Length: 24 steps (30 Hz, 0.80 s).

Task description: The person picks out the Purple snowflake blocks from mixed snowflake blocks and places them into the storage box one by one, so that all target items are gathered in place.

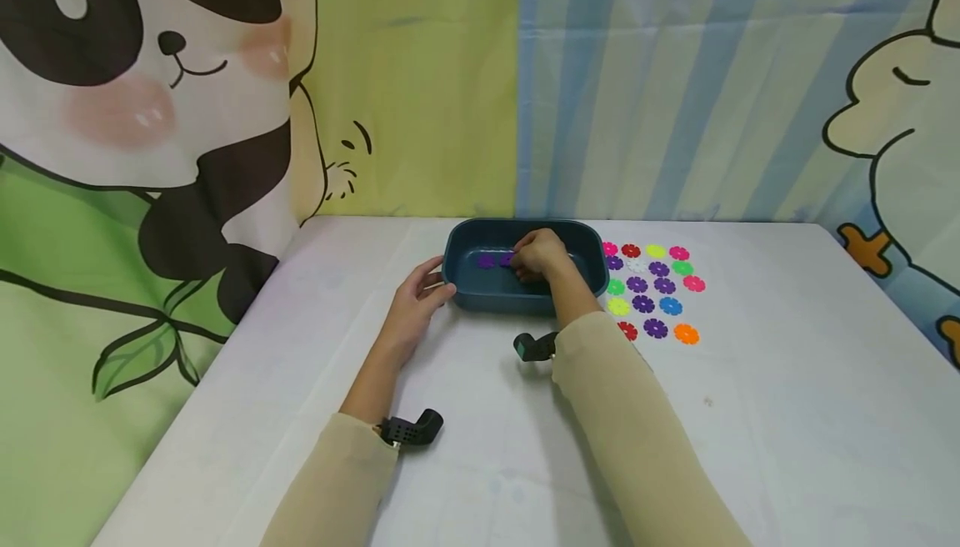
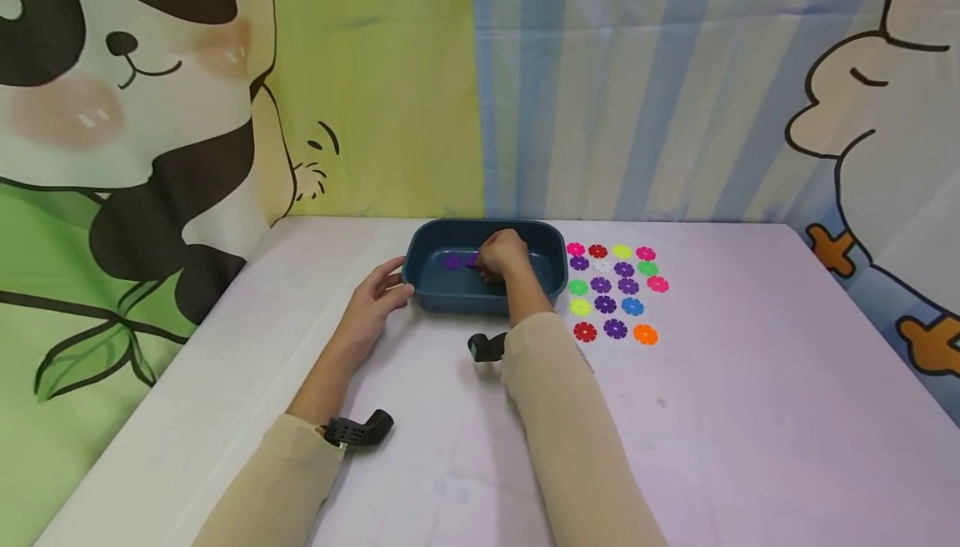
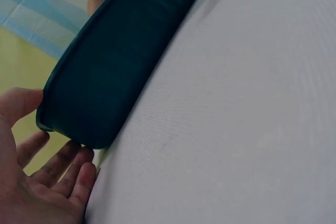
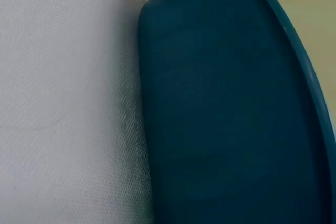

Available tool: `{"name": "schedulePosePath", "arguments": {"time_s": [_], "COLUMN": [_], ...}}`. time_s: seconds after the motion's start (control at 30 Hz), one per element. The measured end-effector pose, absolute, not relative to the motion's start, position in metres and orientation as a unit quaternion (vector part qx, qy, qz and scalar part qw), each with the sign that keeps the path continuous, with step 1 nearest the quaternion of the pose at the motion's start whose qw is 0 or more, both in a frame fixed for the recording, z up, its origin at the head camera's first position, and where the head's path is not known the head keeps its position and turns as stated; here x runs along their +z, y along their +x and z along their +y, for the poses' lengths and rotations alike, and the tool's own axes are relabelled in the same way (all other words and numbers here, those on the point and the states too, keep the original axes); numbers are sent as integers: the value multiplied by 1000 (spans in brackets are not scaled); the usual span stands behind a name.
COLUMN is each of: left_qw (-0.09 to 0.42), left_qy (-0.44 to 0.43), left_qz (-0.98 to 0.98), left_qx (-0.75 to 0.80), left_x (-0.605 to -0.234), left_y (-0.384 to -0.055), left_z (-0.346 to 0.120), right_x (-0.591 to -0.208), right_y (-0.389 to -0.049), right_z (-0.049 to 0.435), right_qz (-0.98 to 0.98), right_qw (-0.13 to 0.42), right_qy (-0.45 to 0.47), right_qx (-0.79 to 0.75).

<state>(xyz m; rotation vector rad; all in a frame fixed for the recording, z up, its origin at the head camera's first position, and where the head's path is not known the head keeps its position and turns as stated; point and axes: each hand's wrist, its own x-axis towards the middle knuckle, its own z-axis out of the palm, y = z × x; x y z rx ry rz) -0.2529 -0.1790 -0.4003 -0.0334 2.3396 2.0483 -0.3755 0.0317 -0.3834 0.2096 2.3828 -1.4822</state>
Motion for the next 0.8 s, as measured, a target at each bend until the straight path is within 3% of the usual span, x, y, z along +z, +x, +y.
{"name": "schedulePosePath", "arguments": {"time_s": [0.53,0.8], "left_qw": [17,16], "left_qy": [-15,-12], "left_qz": [752,753], "left_qx": [658,658], "left_x": [-395,-393], "left_y": [-247,-247], "left_z": [-176,-177], "right_x": [-380,-374], "right_y": [-370,-369], "right_z": [38,39], "right_qz": [810,792], "right_qw": [200,188], "right_qy": [54,47], "right_qx": [-549,-578]}}
